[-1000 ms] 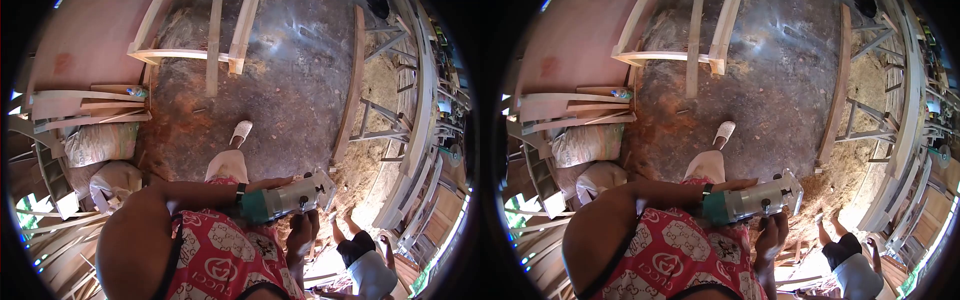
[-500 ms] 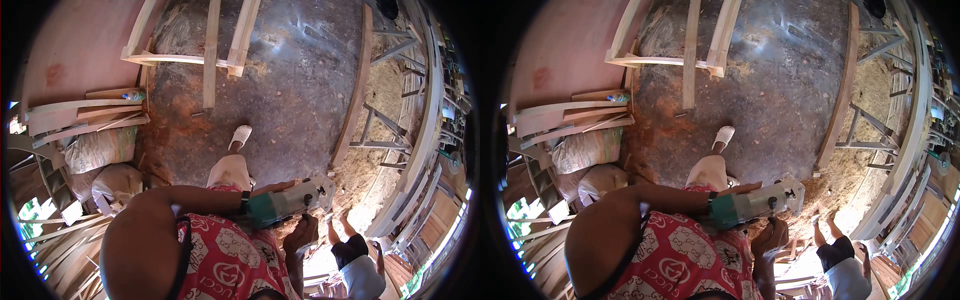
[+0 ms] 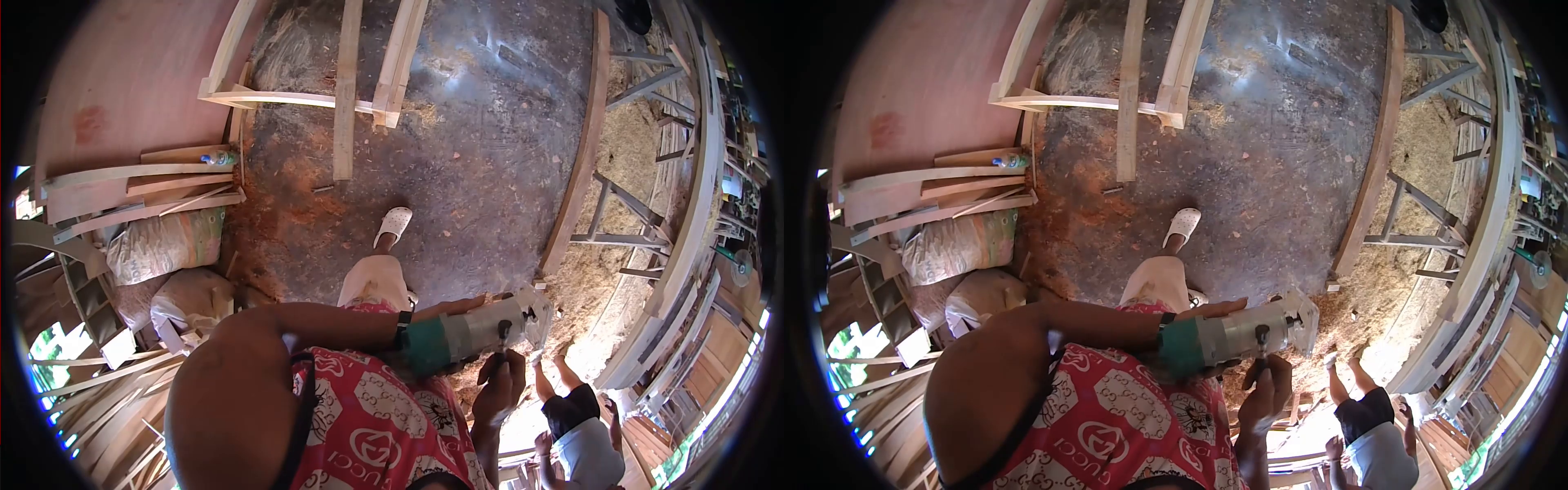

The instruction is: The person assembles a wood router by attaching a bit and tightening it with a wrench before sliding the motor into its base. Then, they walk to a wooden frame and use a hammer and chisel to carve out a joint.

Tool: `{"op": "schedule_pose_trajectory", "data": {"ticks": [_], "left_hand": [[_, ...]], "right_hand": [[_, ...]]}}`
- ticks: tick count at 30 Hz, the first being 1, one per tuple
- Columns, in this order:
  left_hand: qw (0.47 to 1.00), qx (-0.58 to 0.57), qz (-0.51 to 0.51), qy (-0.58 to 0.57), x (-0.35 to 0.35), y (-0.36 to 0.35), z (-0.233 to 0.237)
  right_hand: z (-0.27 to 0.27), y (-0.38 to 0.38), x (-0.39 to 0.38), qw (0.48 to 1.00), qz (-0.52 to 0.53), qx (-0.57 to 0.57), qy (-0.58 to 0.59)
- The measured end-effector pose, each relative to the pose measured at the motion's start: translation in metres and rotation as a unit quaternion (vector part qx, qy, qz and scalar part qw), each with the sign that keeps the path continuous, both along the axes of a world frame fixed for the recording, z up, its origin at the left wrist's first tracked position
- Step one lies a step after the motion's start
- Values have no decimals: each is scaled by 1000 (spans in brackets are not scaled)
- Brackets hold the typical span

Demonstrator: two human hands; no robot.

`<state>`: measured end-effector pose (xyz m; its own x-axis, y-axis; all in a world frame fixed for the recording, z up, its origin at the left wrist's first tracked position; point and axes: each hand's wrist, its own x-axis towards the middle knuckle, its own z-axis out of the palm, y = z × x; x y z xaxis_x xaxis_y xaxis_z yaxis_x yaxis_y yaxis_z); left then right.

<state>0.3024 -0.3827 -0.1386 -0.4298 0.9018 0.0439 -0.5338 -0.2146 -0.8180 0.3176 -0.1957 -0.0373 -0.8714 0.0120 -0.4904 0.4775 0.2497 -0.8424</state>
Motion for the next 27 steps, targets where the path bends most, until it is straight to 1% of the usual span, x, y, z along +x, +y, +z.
{"op": "schedule_pose_trajectory", "data": {"ticks": [1,2,3,4,5,6,8,10,12,13,14,15,16,17,18,19,20,21,23,24,26,27], "left_hand": [[1000,-5,6,13,1,2,-3],[1000,-8,11,28,3,5,-7],[999,-11,17,42,5,7,-12],[998,-15,20,55,7,9,-14],[997,-16,25,64,7,11,-16],[997,-19,28,72,8,13,-18],[995,-23,38,88,8,15,-23],[993,-25,44,107,11,18,-28],[990,-25,48,127,15,24,-37],[989,-24,51,137,16,27,-41],[988,-25,47,143,17,28,-44],[988,-25,47,144,19,30,-45],[989,1,62,132,20,30,-42],[989,26,77,119,21,31,-39],[989,26,78,120,23,33,-40],[977,-7,117,179,24,35,-38],[958,-40,155,237,26,35,-36],[958,-39,154,237,31,36,-33],[985,-30,85,149,34,28,-12],[985,-29,82,150,37,30,-12],[976,-25,105,191,40,31,-14],[975,-26,103,194,43,33,-15]], "right_hand": [[3,0,4,999,24,11,44],[3,-1,5,999,27,11,42],[1,-5,5,978,104,132,121],[-1,-8,3,931,176,249,198],[1,-14,2,919,184,281,208],[-1,-14,0,919,184,280,209],[-4,-14,-3,877,217,306,300],[-7,-16,-1,875,211,308,309],[-12,-13,-3,854,229,328,332],[-11,-15,-5,854,231,332,328],[-15,-11,-4,854,232,331,328],[-23,-6,-1,873,211,314,307],[-28,-3,2,892,189,296,286],[-27,1,6,891,189,296,287],[-27,5,11,874,223,321,290],[-26,8,15,854,257,346,291],[-25,9,18,854,255,347,291],[-24,12,22,867,251,326,282],[-20,16,29,890,240,284,263],[-18,20,34,901,234,263,254],[-15,22,40,920,220,217,240],[-11,20,45,920,217,217,243]]}}
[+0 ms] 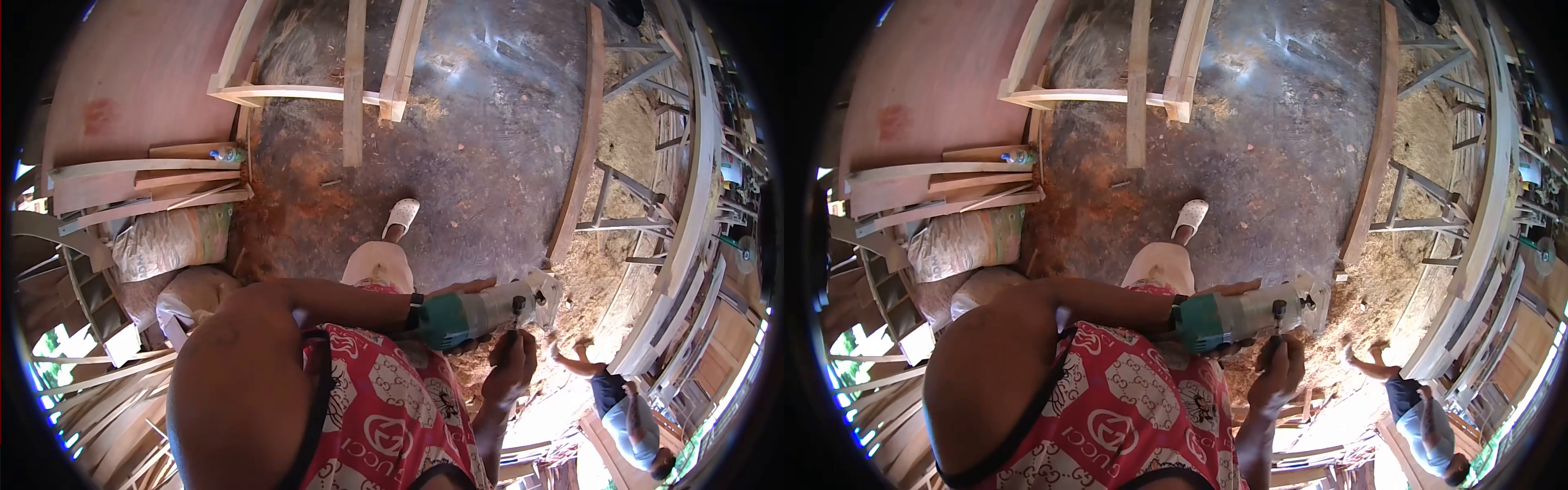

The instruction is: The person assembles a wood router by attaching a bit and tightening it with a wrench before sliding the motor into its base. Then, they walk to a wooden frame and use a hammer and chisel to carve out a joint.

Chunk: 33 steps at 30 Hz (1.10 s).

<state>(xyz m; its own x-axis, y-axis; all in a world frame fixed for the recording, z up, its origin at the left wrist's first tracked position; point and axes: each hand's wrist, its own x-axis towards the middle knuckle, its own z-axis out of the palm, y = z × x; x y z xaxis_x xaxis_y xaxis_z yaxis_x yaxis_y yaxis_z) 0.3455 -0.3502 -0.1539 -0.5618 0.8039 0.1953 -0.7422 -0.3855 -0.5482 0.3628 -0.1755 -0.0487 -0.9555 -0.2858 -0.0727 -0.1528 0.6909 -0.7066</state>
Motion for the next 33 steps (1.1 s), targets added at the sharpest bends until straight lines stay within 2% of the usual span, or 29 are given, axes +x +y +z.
{"op": "schedule_pose_trajectory", "data": {"ticks": [2,3,4,5,7,9,12,14,15,18,22,24,25,26,27,29,31,33], "left_hand": [[1000,-21,-18,14,6,3,-4],[999,-23,-19,17,11,5,-7],[999,-7,-35,6,18,9,-10],[999,9,-53,-6,25,12,-12],[997,-10,-73,16,37,19,-16],[995,-30,-93,37,52,25,-20],[989,-14,-131,67,81,43,-30],[983,106,-119,92,107,57,-47],[981,101,-131,97,120,65,-58],[959,196,-142,148,164,80,-71],[944,191,-179,202,225,55,-60],[943,164,-186,222,247,50,-49],[944,137,-192,230,260,58,-43],[944,112,-199,240,271,71,-37],[942,80,-205,252,280,93,-28],[933,22,-225,279,292,138,-10],[917,-15,-262,301,308,190,1],[896,-40,-297,328,320,226,11]], "right_hand": [[10,-8,10,969,-202,-101,-102],[10,-9,14,969,-203,-104,-99],[10,-9,18,992,-125,-29,16],[9,-10,23,989,-47,49,131],[6,-7,39,985,-55,48,154],[-2,2,61,969,-41,106,219],[-16,12,103,965,-74,109,227],[-16,14,127,959,-77,114,248],[-17,19,144,957,-90,111,254],[-23,33,196,956,-87,134,248],[-47,53,277,959,-167,111,199],[-66,68,313,914,-166,171,328],[-64,79,337,909,-193,178,325],[-60,89,360,909,-359,-196,80],[-56,100,383,693,-448,-545,-146],[-55,125,416,572,-440,-667,-187],[-47,149,435,488,-443,-726,-195],[-50,159,453,472,-415,-754,-191]]}}
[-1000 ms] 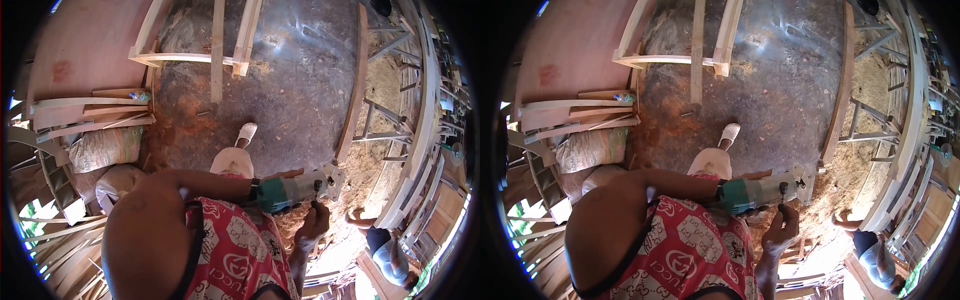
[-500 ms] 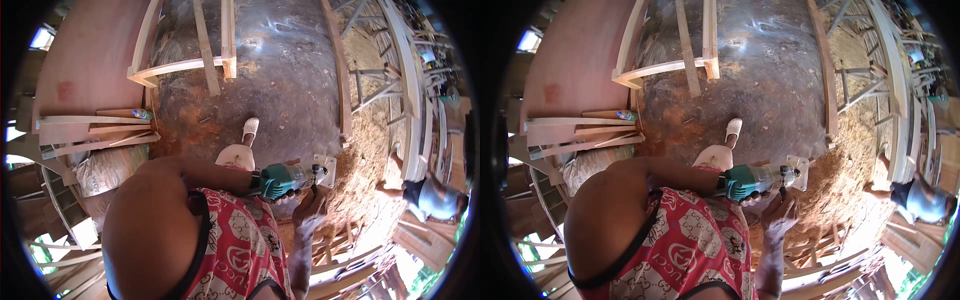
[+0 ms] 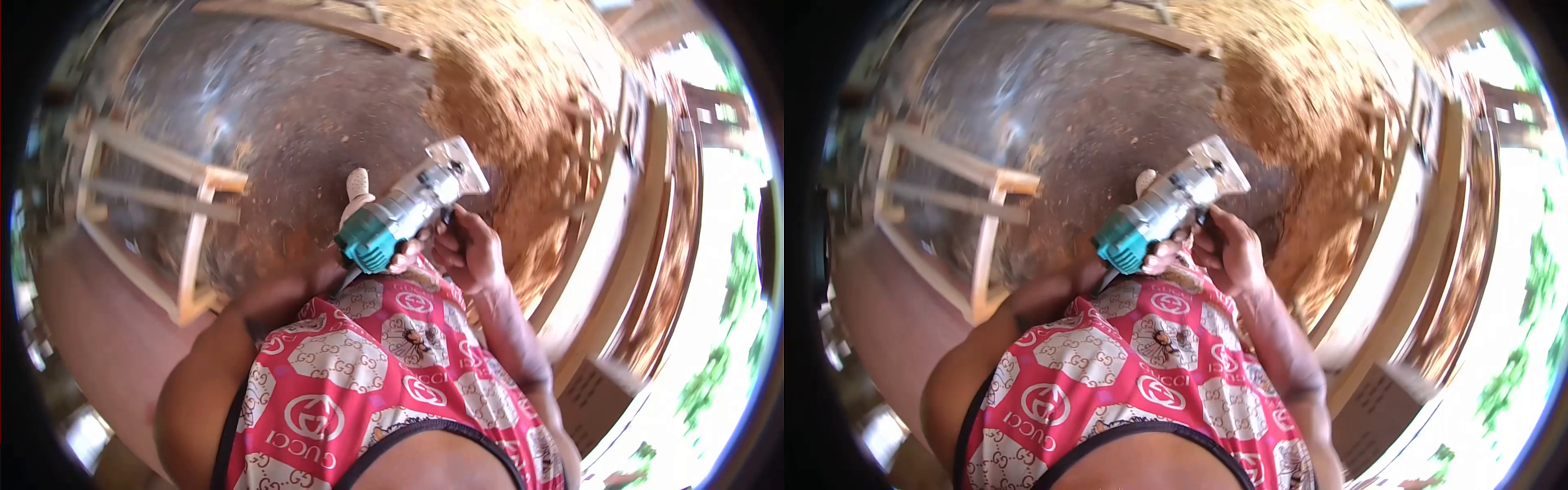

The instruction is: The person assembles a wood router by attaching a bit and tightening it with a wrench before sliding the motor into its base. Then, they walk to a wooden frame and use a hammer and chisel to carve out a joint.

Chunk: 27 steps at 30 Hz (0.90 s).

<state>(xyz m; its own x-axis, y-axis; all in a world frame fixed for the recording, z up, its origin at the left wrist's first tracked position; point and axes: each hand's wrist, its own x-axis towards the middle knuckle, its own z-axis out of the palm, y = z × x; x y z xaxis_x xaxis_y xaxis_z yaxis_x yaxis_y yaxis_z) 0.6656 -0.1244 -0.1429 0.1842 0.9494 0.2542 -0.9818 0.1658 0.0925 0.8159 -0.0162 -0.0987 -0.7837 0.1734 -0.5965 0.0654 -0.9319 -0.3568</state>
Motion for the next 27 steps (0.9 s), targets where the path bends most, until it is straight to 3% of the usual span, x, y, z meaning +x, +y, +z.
{"op": "schedule_pose_trajectory", "data": {"ticks": [4,7,11,13,18,19,20,24,27], "left_hand": [[996,-37,-75,37,8,41,3],[990,-37,-123,52,3,24,3],[981,-43,-178,63,6,32,6],[976,-49,-203,65,0,62,9],[960,-47,-271,48,-31,116,18],[956,-10,-280,88,-9,33,34],[952,-1,-293,89,-8,32,36],[934,8,-345,96,-4,53,36],[919,-10,-383,92,9,81,25]], "right_hand": [[1,17,22,998,-45,-37,21],[-7,-19,27,993,-82,-69,48],[3,-29,37,990,-132,8,42],[13,-2,34,975,-204,67,-50],[8,77,28,960,-277,30,7],[13,-24,61,958,-262,109,51],[13,-26,67,952,-251,162,62],[21,-34,86,903,-213,362,-86],[35,-44,94,895,-223,364,-132]]}}
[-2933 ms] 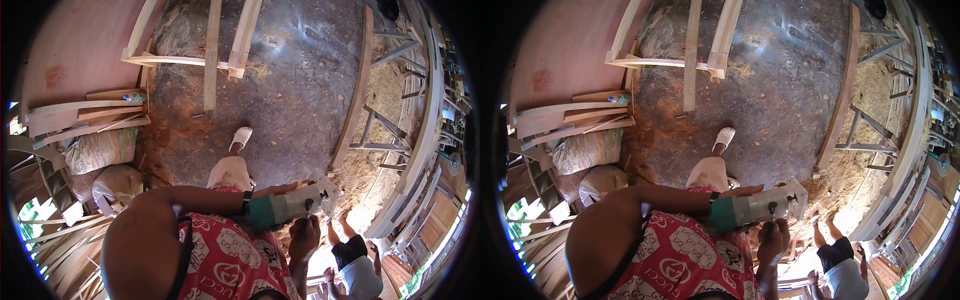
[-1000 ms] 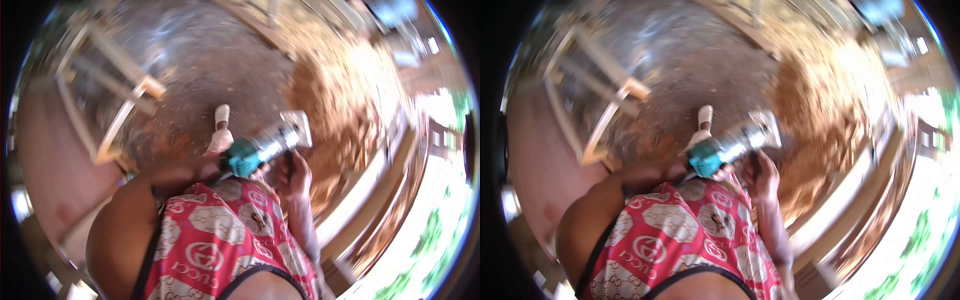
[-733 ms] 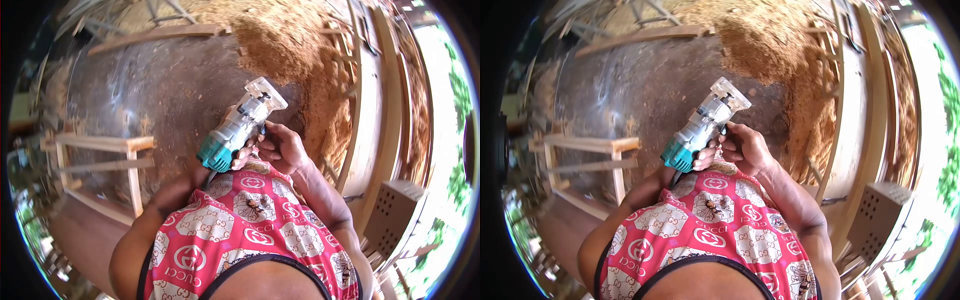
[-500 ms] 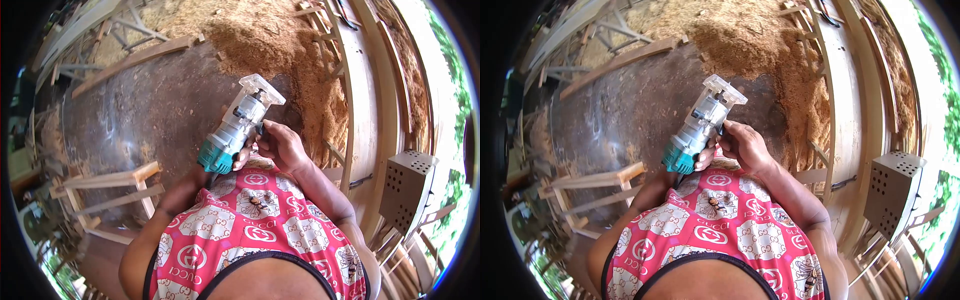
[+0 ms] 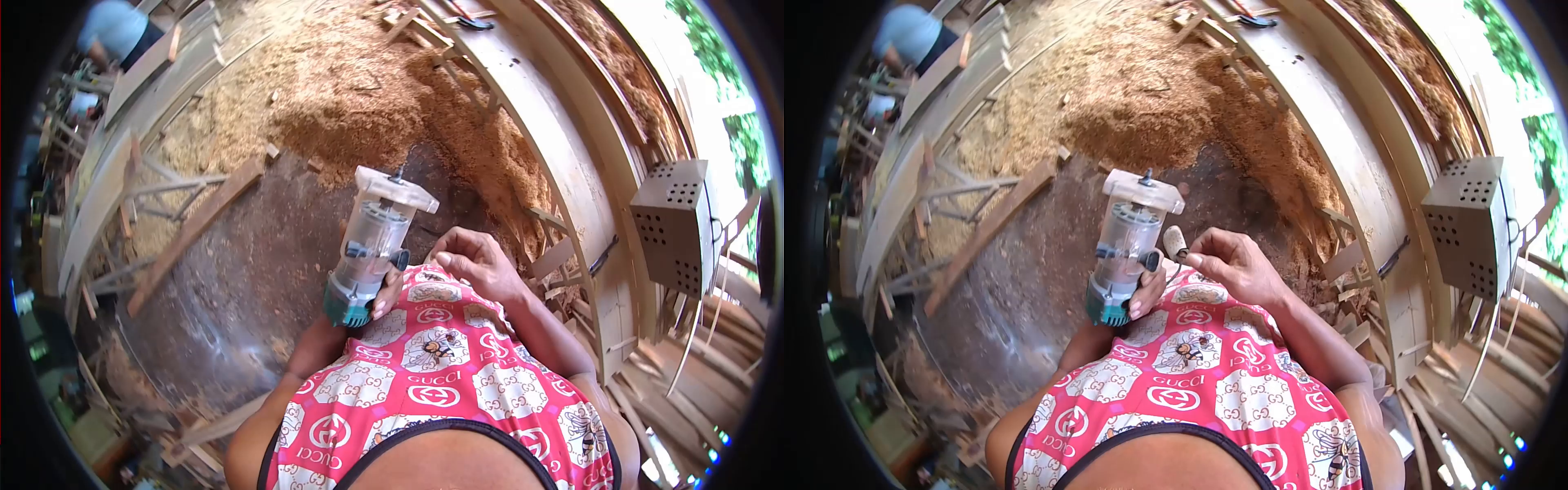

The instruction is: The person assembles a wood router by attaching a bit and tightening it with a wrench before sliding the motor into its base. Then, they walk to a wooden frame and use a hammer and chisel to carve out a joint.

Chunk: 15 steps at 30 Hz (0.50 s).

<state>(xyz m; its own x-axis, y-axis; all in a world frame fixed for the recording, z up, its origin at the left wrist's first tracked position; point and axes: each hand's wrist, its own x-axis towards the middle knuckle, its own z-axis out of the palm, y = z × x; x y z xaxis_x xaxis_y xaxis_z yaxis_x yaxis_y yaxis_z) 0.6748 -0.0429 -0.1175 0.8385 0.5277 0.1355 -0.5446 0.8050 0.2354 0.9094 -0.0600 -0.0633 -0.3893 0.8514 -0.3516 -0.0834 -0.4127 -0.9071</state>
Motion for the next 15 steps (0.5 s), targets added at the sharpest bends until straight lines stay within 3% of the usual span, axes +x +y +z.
{"op": "schedule_pose_trajectory", "data": {"ticks": [3,5,10,12,13,15], "left_hand": [[999,22,-8,29,9,20,-3],[999,29,-12,44,14,28,-5],[994,59,-39,87,16,47,4],[992,70,-71,76,27,53,3],[989,62,-134,26,31,57,-4],[980,-11,-187,61,26,70,-32]], "right_hand": [[-11,-14,7,999,-21,0,-39],[-9,-19,10,987,-24,19,-155],[1,-11,25,968,-73,40,-238],[-11,-20,30,967,-99,51,-229],[-18,-34,27,965,-118,62,-228],[-11,-37,33,953,-95,72,-279]]}}
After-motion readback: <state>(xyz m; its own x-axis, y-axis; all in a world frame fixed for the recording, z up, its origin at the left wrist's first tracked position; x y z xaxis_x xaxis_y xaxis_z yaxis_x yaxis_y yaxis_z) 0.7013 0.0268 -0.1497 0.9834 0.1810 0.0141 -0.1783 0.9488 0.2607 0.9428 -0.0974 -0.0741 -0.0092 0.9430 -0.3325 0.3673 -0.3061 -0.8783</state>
